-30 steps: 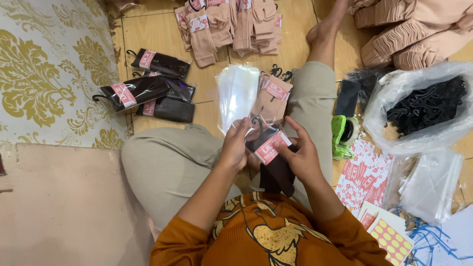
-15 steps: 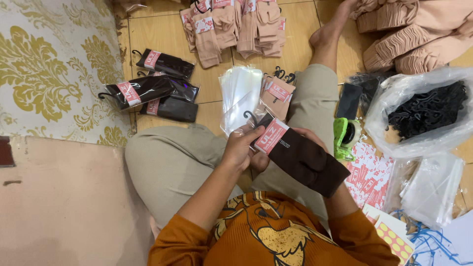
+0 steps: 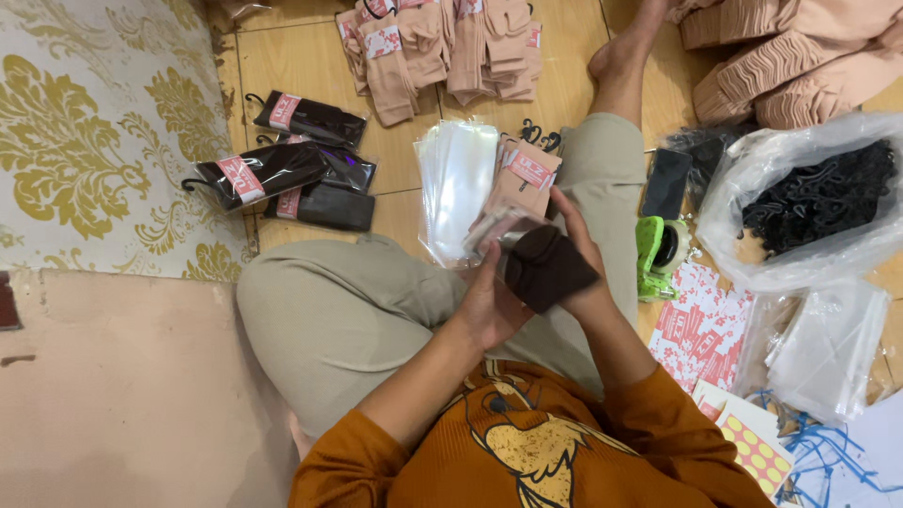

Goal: The person places pairs of socks into individual plastic sleeves and uses a tape dispenser to seal them.

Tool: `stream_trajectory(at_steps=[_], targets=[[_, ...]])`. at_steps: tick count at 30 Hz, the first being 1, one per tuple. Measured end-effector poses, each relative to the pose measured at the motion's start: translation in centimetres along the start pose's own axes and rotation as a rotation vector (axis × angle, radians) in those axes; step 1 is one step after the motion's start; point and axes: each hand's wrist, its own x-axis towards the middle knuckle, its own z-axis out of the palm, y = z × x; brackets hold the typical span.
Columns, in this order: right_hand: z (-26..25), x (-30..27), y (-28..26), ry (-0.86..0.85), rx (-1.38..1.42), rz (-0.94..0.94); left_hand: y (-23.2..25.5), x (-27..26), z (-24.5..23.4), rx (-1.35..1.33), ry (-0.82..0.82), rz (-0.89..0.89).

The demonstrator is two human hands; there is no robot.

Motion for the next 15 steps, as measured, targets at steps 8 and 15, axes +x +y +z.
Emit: stream_trajectory(at_steps=[8, 15], targets=[[4.9, -7.3, -12.0, -0.052, -0.273, -0.043, -1.0, 1.1, -2.1, -0.14, 0.239, -0.035], [-4.3, -8.3, -12.3, -0.038, -0.47, -0.141, -8.9, 9.4, -11.4, 0.151, 0.385, 0.011]])
